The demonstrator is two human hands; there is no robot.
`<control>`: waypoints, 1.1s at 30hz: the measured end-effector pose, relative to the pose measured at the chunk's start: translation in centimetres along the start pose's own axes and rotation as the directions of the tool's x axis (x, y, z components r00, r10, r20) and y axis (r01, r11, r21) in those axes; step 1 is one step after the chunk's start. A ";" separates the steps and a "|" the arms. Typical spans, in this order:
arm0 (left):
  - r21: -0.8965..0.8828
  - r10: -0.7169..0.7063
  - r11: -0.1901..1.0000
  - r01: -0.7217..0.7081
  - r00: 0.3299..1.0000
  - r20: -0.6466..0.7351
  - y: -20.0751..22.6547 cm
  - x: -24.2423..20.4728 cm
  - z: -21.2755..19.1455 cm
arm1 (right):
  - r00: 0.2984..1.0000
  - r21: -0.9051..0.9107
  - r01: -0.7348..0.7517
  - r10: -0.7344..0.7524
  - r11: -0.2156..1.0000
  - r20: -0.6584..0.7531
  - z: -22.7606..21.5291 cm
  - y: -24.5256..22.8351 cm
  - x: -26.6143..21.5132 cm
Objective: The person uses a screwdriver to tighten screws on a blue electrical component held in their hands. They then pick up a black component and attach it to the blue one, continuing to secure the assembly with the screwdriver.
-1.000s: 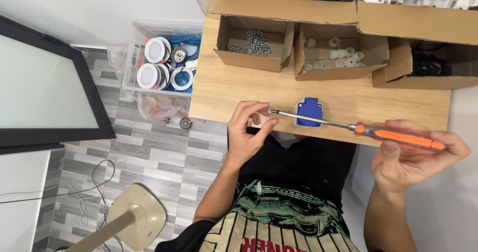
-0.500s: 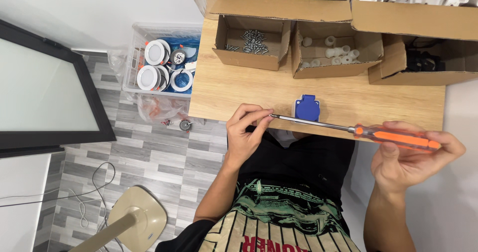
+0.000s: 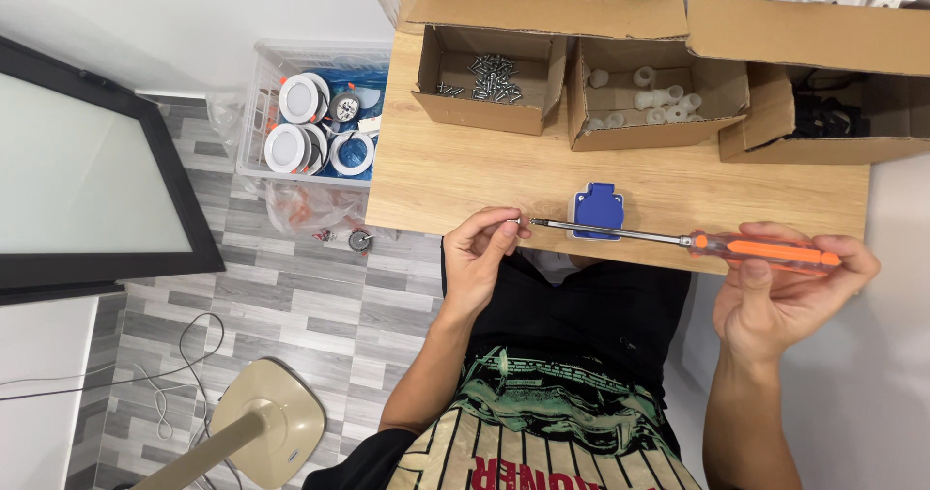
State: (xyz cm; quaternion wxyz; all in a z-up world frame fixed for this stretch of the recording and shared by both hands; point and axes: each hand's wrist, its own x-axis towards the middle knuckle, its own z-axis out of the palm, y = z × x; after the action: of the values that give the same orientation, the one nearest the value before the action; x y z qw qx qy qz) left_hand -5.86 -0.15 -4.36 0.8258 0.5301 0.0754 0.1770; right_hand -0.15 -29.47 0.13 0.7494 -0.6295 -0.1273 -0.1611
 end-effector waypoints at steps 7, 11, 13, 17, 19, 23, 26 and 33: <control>0.042 -0.010 0.999 0.009 1.000 0.014 0.1 -0.2 0.7 | 0.999 -0.014 0.043 -0.043 0.999 -0.007 0.1 0.2 0.0; 0.043 -0.038 0.998 0.038 0.999 0.006 -0.3 -0.4 0.6 | 0.998 -0.034 0.056 -0.057 0.998 -0.019 -0.8 0.9 -0.2; 0.034 -0.047 0.998 0.047 0.999 -0.001 -0.5 -0.4 0.6 | 0.998 -0.055 0.061 -0.063 0.997 -0.028 -1.2 1.2 -0.3; 0.072 -0.026 0.997 0.025 1.000 0.010 -0.2 -0.3 0.8 | 0.996 -0.087 0.076 -0.080 0.993 -0.048 -1.5 1.2 -0.4; 0.102 -0.011 0.995 0.010 1.000 0.015 0.0 -0.3 0.9 | 0.994 -0.107 0.080 -0.087 0.991 -0.060 -1.6 1.3 -0.5; 0.110 0.020 0.994 -0.024 0.999 0.038 0.1 -0.2 0.9 | 0.989 -0.152 0.121 -0.132 0.981 -0.068 -1.8 1.3 -0.6; 0.118 0.026 0.992 -0.032 0.998 0.049 0.1 -0.2 0.8 | 0.988 -0.147 0.143 -0.150 0.979 -0.036 -1.8 1.2 -0.5; 0.121 -0.045 0.992 0.030 0.992 0.120 0.1 -0.3 0.6 | 0.989 -0.063 0.128 -0.123 0.990 0.079 -1.4 0.0 0.5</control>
State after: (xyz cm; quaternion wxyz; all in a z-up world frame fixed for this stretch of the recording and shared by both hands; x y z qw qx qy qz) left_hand -5.99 -0.72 -4.09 0.7991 0.5866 0.0451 0.1239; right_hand 0.29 -30.86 0.04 0.7108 -0.6508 -0.1892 -0.1883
